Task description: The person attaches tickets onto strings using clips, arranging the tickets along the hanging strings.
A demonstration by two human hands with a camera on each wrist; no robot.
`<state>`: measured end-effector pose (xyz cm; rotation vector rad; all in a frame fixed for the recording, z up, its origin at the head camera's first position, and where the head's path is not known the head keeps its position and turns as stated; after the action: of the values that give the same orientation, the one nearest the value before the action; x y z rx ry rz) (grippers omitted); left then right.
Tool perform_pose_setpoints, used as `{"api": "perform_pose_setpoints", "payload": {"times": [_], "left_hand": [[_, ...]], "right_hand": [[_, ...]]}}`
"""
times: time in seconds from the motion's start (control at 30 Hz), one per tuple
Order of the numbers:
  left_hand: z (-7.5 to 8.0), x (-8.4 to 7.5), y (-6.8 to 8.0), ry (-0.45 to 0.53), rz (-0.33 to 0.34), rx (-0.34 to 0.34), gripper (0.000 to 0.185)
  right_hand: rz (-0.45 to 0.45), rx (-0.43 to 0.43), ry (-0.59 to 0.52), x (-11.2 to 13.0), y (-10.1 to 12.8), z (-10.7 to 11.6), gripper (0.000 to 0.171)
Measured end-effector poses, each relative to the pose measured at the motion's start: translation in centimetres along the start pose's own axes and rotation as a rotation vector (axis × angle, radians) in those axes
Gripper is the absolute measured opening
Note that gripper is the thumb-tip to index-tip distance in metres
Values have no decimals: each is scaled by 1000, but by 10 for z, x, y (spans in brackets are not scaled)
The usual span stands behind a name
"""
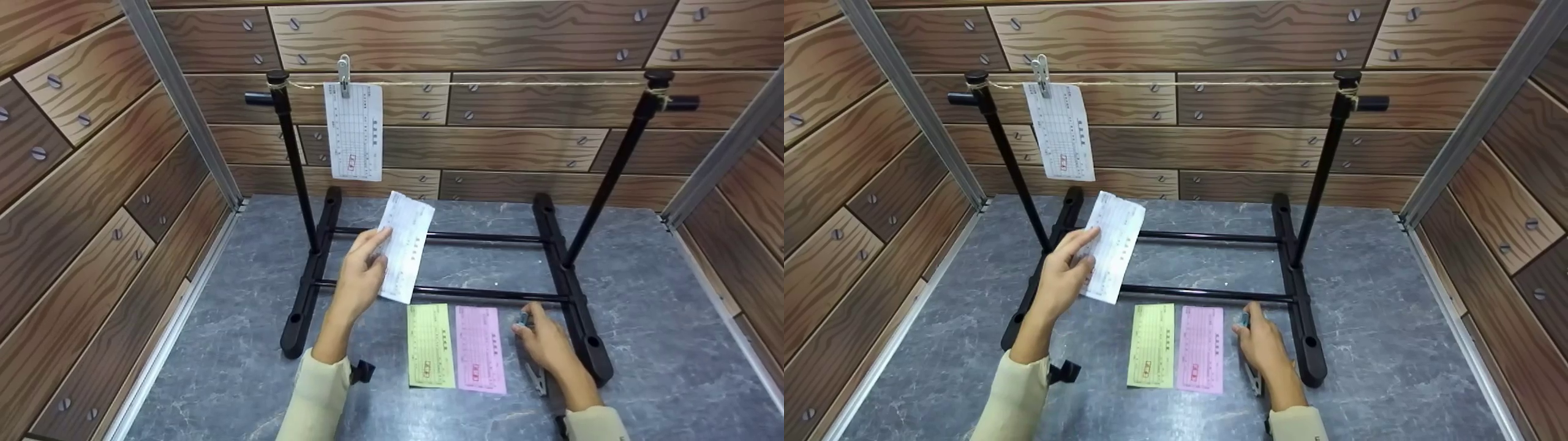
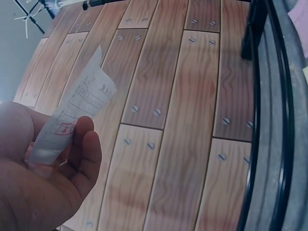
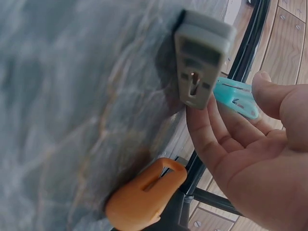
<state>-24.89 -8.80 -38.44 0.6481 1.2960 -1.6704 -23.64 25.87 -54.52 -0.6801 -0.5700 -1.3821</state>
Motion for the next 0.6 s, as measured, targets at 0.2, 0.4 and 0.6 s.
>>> {"api": "perform_pose_setpoints", "payload": {"times": [0.2, 0.4, 0.6], "left_hand": [[-3, -10, -11, 19, -33, 1, 51], [-2, -20, -20, 27, -57, -12, 51], [-1, -29, -25, 32, -94, -26, 50]], "right_hand": [[8, -23, -21, 0, 0, 3, 27], [-3, -34, 10, -1, 0, 4, 27], [-35, 6, 51, -3, -1, 1, 23]]}}
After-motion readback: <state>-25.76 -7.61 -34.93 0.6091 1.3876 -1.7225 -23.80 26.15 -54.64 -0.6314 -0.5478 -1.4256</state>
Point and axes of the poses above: each hand's wrist, its own y-axis away from the middle knuckle, its own z-axis out of the back of the hand, x = y × z, the point moved 9 cm from there along -y, towards the middle knuckle, and after that the axes turned 8 degrees about -y, right-handed, at the moved point
